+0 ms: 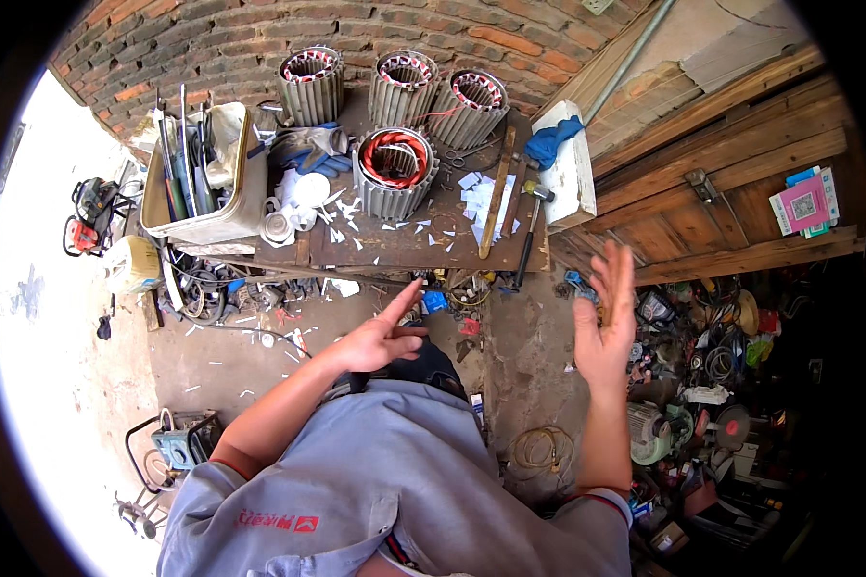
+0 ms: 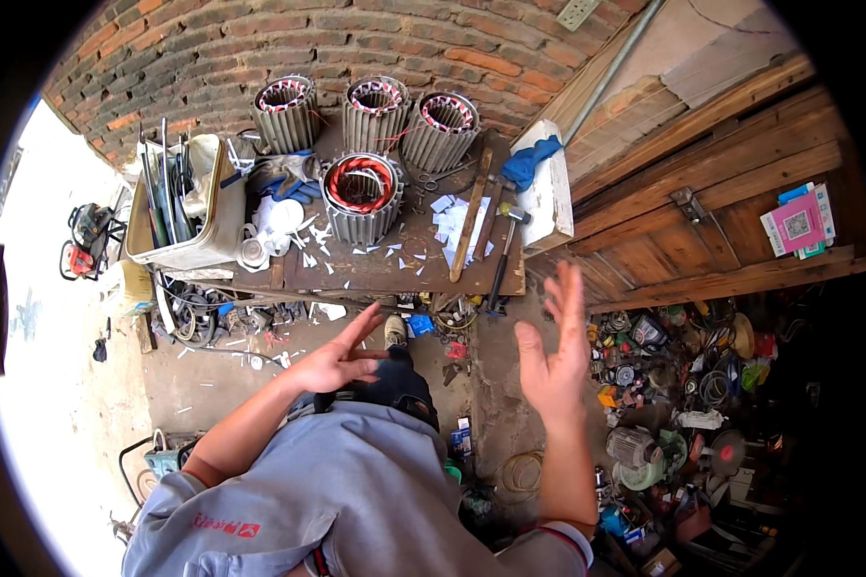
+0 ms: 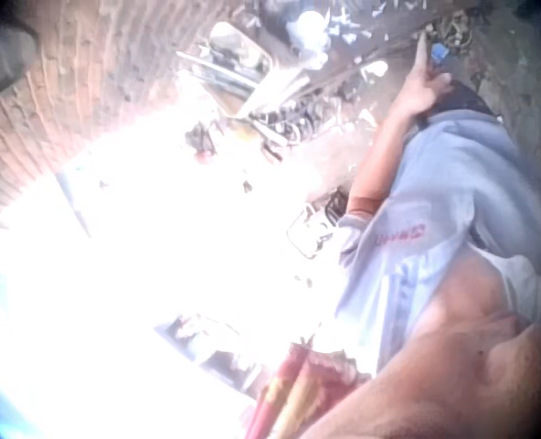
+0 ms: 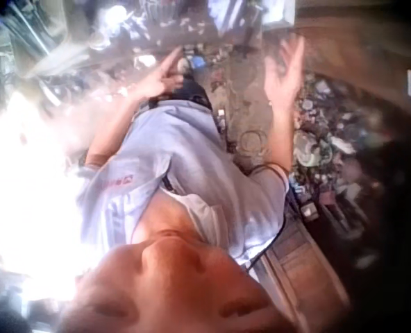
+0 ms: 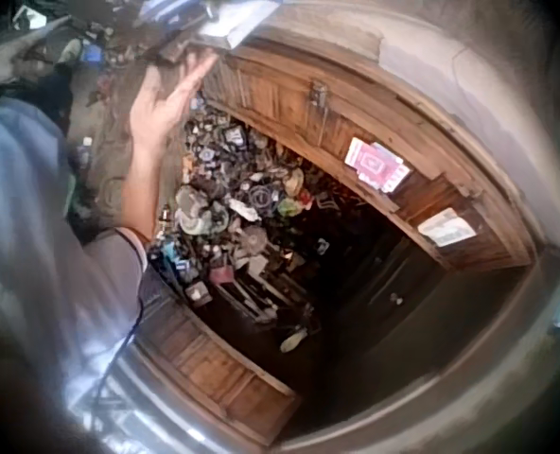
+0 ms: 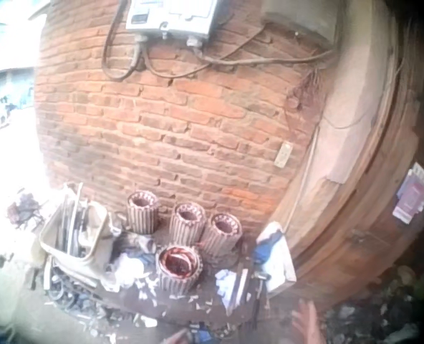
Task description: The person winds copper wire into the slots of several motor stators placed on a workbench. They use their hands to guide the wire and occasionally use a tool to push the wire into the slots. The person handles multiple stators, moving them around and adjusting the wire.
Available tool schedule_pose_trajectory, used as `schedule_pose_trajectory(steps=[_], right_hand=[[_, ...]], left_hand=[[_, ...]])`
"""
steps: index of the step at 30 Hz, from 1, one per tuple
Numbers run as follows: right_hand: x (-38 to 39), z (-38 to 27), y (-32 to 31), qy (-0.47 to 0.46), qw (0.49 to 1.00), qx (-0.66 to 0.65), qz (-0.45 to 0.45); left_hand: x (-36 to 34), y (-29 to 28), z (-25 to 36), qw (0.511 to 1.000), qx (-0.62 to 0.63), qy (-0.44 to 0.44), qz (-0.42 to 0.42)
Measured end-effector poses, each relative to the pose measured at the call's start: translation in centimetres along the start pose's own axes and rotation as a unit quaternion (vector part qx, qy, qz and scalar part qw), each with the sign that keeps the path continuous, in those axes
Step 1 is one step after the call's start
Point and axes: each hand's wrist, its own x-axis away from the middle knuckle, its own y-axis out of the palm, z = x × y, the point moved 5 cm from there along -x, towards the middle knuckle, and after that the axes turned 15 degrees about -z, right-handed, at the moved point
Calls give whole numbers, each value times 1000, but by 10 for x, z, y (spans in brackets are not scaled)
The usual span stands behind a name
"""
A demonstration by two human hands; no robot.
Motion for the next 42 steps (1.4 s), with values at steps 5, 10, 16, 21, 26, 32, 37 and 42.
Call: schedule_pose_trajectory(steps=[5, 10, 16, 21, 26, 32, 37, 42], right_hand=[[16, 22, 45, -50, 958, -150, 240], [49, 152, 106, 148, 969, -127, 155], [-12, 179, 80, -14, 559, -827, 63], [-91, 232, 38, 140, 687, -705, 109], [-200, 284, 29, 199, 814, -546, -11], [-387, 351, 100, 222, 783, -532, -235], [-458, 341, 170, 214, 778, -408, -428], [-452, 325, 205, 237, 688, -399, -558]], left_hand=[[-129, 64, 9, 916, 373, 10, -149], [-175, 97, 60, 981, -20, 154, -119], [-251, 90, 70, 778, -565, 260, -89], [-302, 23, 88, 816, -569, 100, 18], [-293, -94, 55, 939, -40, 70, 333], [-290, -178, 70, 787, 479, 128, 367], [-314, -201, 89, 745, 583, 100, 309], [-331, -217, 88, 763, 579, 127, 257]])
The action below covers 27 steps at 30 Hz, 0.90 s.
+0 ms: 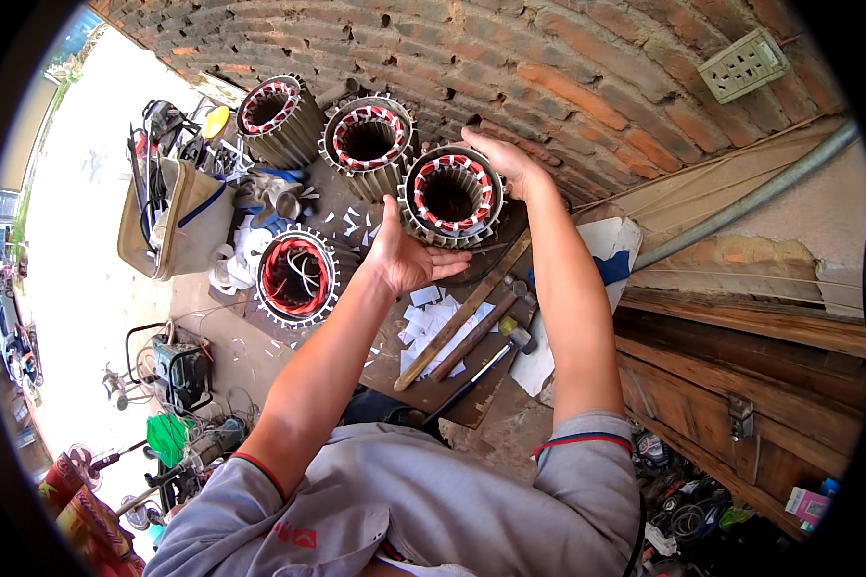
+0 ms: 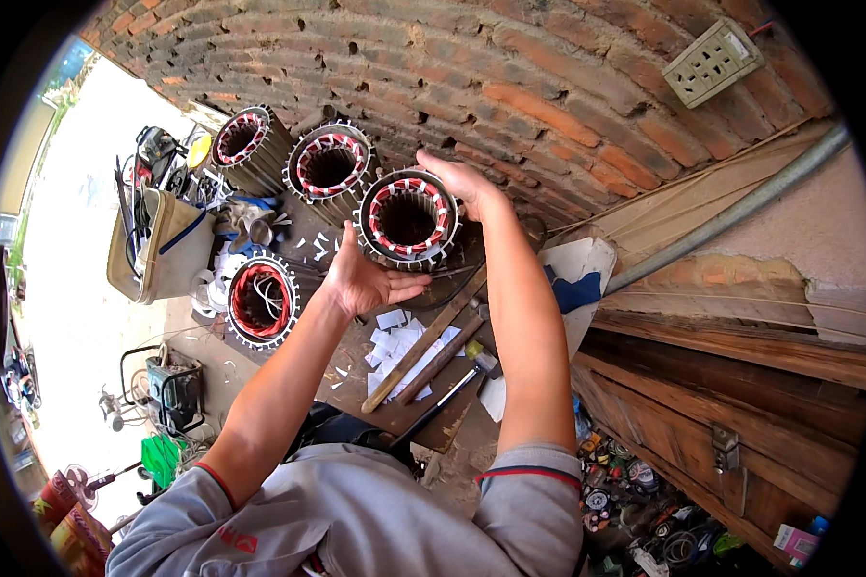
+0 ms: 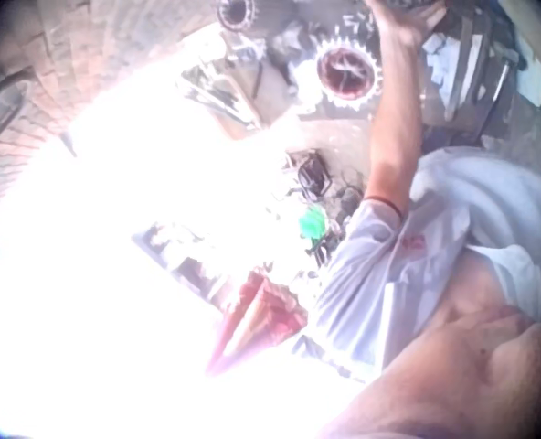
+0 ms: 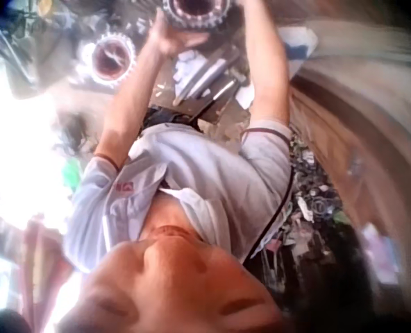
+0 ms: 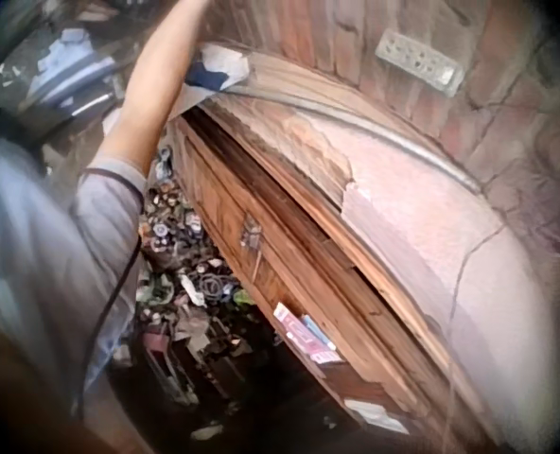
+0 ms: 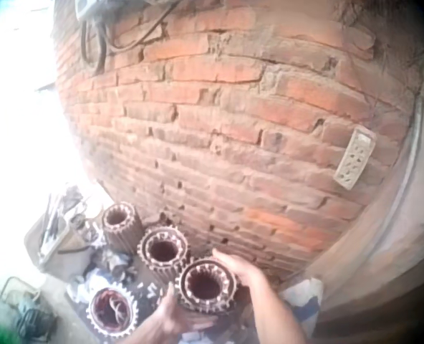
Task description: The person winds copper wire into the slots of several motor stators placed on a workbench. They use their hands to guide the wire and occasionally use a tool to push the wire into the slots. The person handles multiple stators, moving them around and adjusting the wire.
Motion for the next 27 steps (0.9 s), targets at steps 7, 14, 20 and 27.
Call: schedule_pose_trajectory(steps=[7, 14, 20, 27], right_hand=[[0, -3, 7, -79, 996, 6, -42], [55, 3, 24, -173, 981, 76, -52], [101, 34, 52, -243, 960, 130, -41], [98, 73, 38, -16, 995, -28, 97]], left_hand=[[-11, 12, -1, 992, -62, 104, -36], [7, 15, -27, 990, -38, 63, -120], [17, 8, -43, 994, 3, 68, -82], [17, -11, -66, 990, -119, 73, 1]])
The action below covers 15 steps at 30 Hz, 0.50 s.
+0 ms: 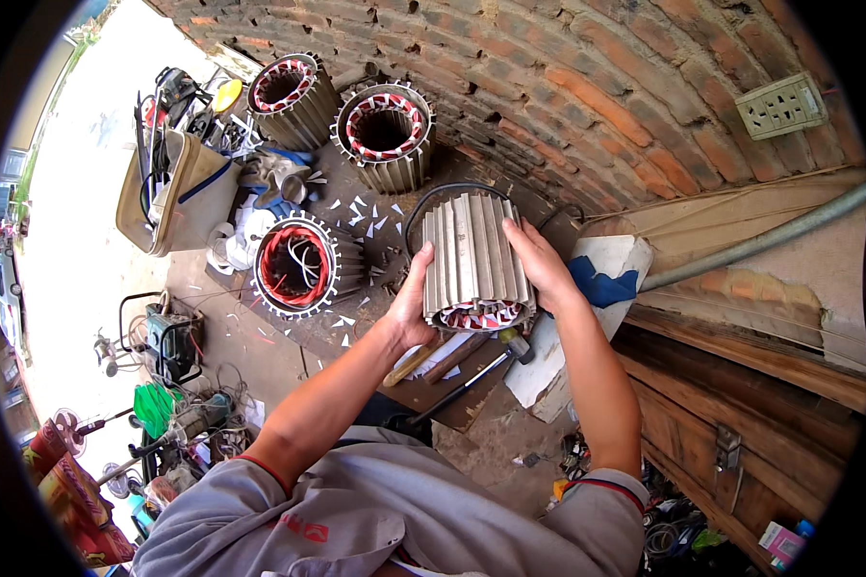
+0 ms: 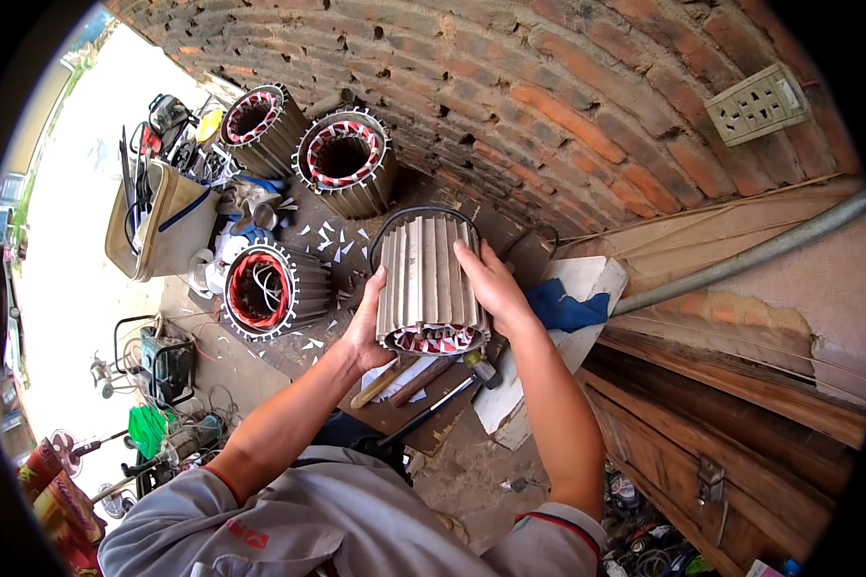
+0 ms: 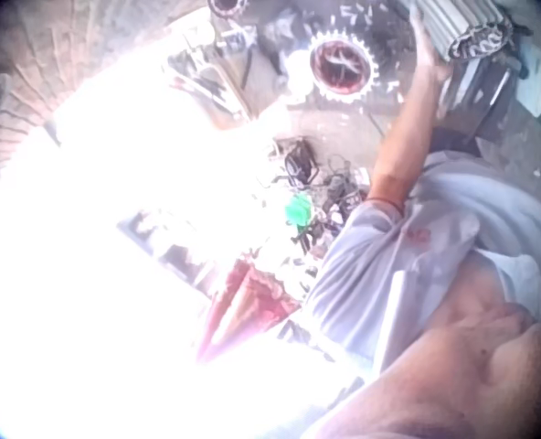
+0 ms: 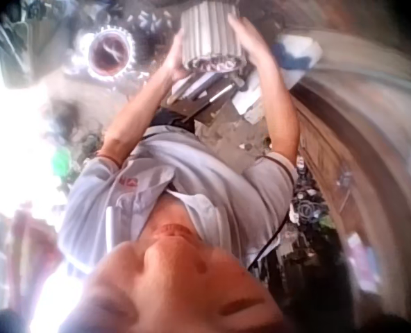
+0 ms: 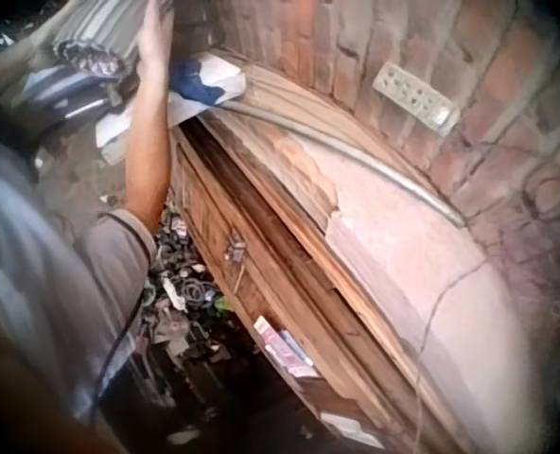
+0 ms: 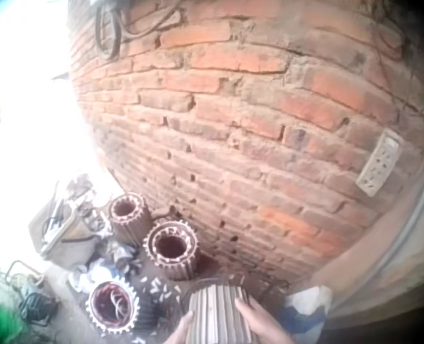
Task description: The person winds copper wire into the slots of several motor stators placed on a workbench. They use their hands to guide the wire and occasionally use a tool to push the wire into the slots. The person handles multiple stators, moving them around and adjusting the wire.
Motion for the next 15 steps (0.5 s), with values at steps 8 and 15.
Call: schedule_pose_trajectory(steps=[8, 15], right_hand=[[36, -6, -3, -85, 995, -24, -52], [76, -59, 2, -233, 966, 82, -69]], left_hand=[[-3, -9, -38, 995, -31, 58, -68], [4, 35, -31, 962, -179, 147, -146]])
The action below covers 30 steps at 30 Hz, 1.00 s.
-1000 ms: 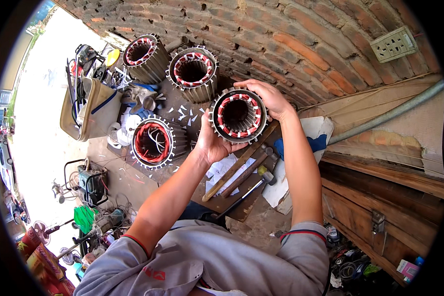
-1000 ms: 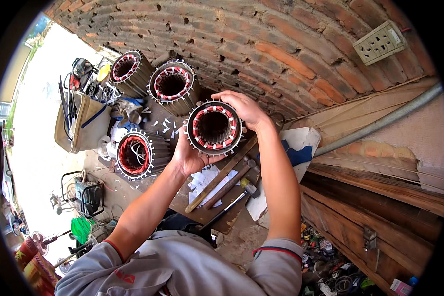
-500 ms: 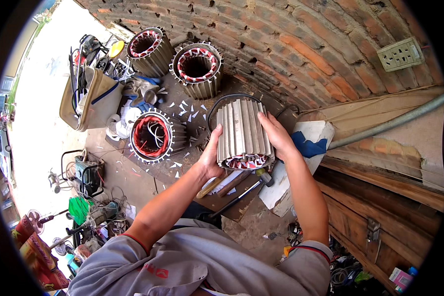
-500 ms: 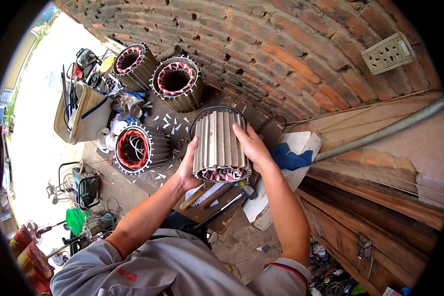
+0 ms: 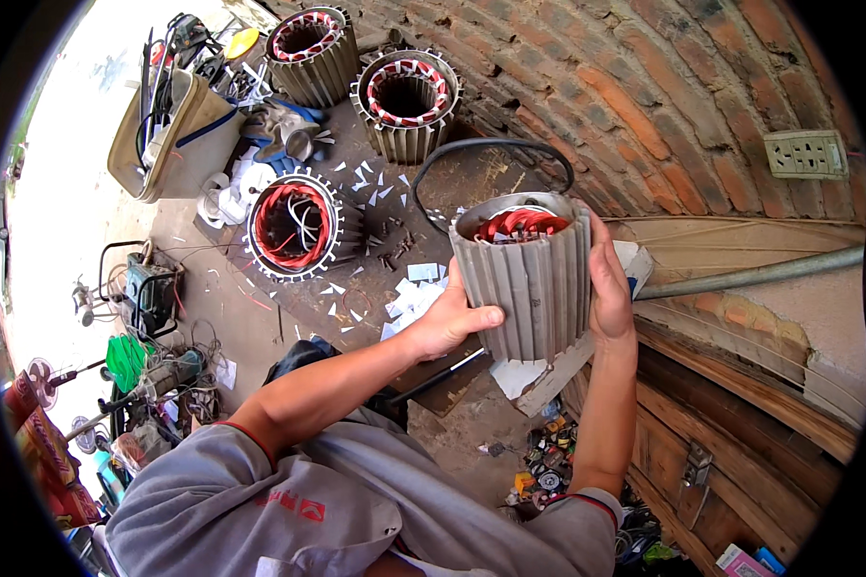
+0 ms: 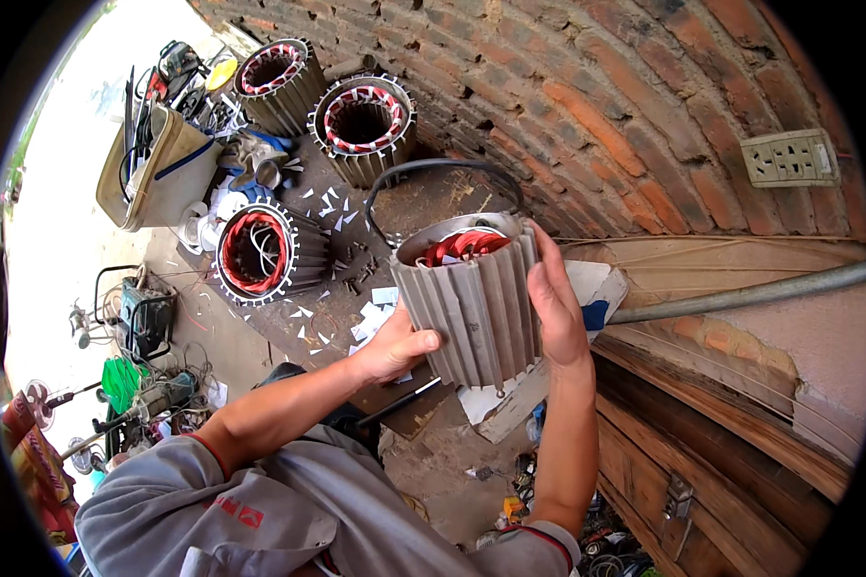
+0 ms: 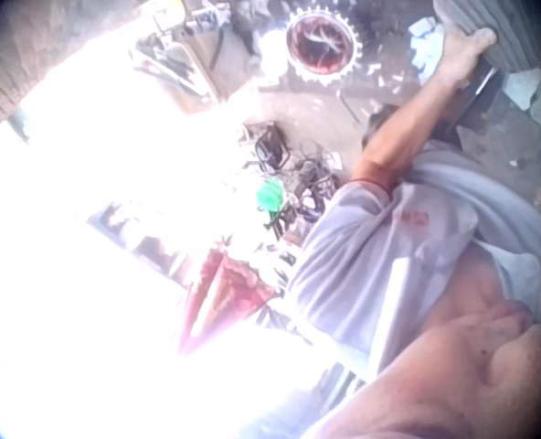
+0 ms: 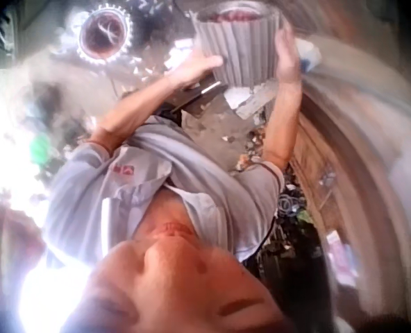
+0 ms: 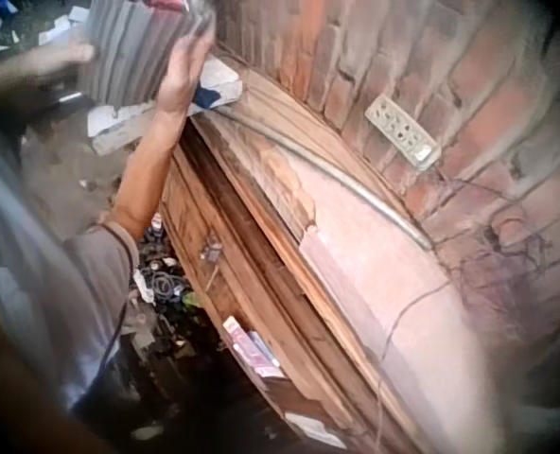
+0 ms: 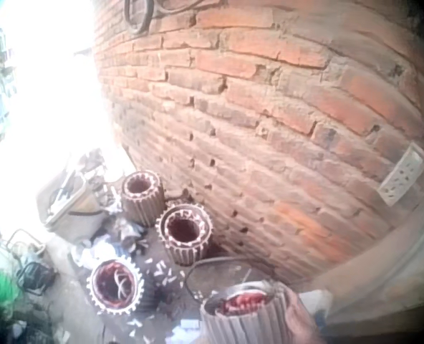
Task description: The person winds copper wire into the slots of several motor stators placed on a workbench. They use their hands to guide the wire and occasionally use a tool to push the wire into the slots. The person handles multiple stators, moving them around and adjusting the wire.
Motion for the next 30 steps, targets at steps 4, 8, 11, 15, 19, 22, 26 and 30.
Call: schedule_pose_trajectory(steps=[4, 8, 11, 15, 19, 22, 26, 30], right_hand=[[0, -11, 0, -49, 996, -64, 49], [0, -2, -14, -93, 987, -60, 120], [-1, 16, -23, -111, 972, -107, 177], [-10, 28, -19, -121, 955, -136, 237], [-23, 48, -9, -122, 947, -180, 236], [-32, 63, 0, -130, 939, -223, 229], [-44, 85, -5, -139, 940, -241, 199], [-55, 86, -9, -154, 941, -220, 205]], left_hand=[[-9, 11, 22, 995, -89, 44, 13], [-17, 5, 30, 972, -229, 53, 20], [-22, -8, 33, 945, -324, 45, 3], [-28, -24, 39, 935, -348, 65, -18], [-20, -36, 60, 918, -397, 16, -11], [-14, -46, 66, 904, -427, -5, -5], [-13, -59, 65, 895, -445, -20, 9], [-21, -68, 65, 901, -433, -13, 16]])
